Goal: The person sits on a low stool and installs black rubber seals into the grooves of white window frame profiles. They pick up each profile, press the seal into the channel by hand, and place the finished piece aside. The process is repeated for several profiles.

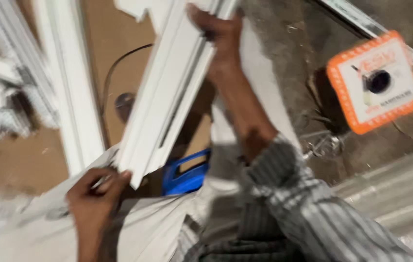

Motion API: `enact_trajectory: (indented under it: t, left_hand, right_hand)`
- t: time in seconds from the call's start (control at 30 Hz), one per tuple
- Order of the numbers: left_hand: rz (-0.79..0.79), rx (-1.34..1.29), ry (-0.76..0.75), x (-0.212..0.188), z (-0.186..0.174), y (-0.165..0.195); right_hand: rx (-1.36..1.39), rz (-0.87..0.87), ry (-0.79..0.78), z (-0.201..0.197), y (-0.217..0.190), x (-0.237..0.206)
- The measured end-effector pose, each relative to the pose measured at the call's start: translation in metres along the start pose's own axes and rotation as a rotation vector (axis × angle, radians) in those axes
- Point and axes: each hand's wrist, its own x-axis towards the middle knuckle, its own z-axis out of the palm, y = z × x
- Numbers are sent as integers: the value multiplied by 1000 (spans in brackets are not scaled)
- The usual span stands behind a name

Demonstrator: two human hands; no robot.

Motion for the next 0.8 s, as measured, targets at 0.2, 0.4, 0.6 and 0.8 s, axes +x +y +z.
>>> enact_trajectory:
  t: [0.2,0.4,0.6,0.8]
  left_hand:
    - [95,-54,-83,1,-9,-15]
    - [130,361,-271,10,-13,-11]
    - [0,465,-275,27,1,8]
    - [217,305,-217,89,40,39]
  right_hand:
    - [145,104,-87,10,8,-4]
    - [17,196,-89,12,28,-15]
    - [12,308,-118,30,29,-27]
    - [60,497,-61,50,19,-30]
